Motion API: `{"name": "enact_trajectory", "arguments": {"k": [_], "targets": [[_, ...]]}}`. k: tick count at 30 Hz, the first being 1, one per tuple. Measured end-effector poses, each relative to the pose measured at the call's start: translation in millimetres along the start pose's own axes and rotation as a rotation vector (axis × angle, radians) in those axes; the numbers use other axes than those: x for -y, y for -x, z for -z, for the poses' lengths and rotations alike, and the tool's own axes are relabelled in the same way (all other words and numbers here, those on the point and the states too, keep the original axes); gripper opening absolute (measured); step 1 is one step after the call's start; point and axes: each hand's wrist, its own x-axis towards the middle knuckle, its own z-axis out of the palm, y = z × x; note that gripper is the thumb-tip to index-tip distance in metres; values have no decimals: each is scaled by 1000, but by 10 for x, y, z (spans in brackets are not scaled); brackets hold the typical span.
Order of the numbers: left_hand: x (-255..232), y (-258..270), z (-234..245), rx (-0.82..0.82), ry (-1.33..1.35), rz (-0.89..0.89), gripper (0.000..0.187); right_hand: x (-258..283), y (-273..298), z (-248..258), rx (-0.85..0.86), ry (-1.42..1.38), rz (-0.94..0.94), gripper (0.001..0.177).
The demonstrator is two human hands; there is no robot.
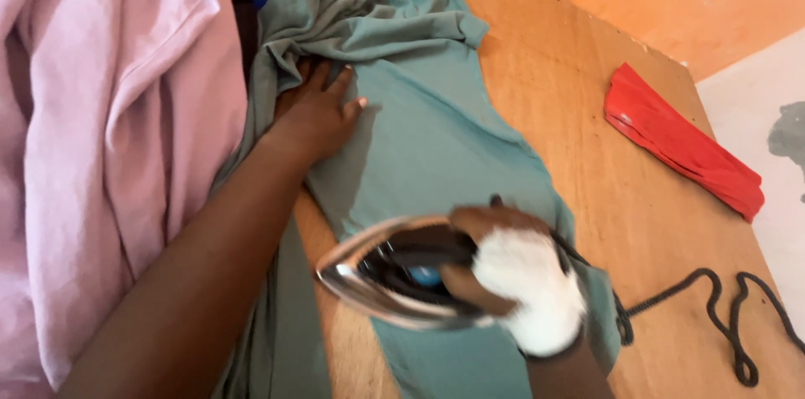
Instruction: The person irons a pair of light green pants laid on a wooden table. They move the iron back and forth across the fabric, smoothing out wrinkles while holding the garment in place with the other hand.
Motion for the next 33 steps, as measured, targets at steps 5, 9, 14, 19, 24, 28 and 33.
{"name": "enact_trajectory", "arguments": {"k": [5,9,14,19,24,28,33], "targets": [[20,-5,64,-5,27,-6,67,144,-308,-19,89,41,-125,27],[20,2,55,0,24,-13,66,53,-101,53,141,38,-82,32],[36,-5,46,11,22,-3,67,-224,705,73,159,-56,-53,43],[31,-17,23,13,2,-8,67,-612,1625,-116,-125,23,45,27],[26,-34,-16,20,-33,4,68,-791,2112,-256,-39,238,-101,40],[-1,-28,5,21,-36,-3,69,-843,1807,-348,-149,216,-64,29],[-9,-23,-21,27,-4,17,67,-614,1082,-316,-239,123,-30,29]]}}
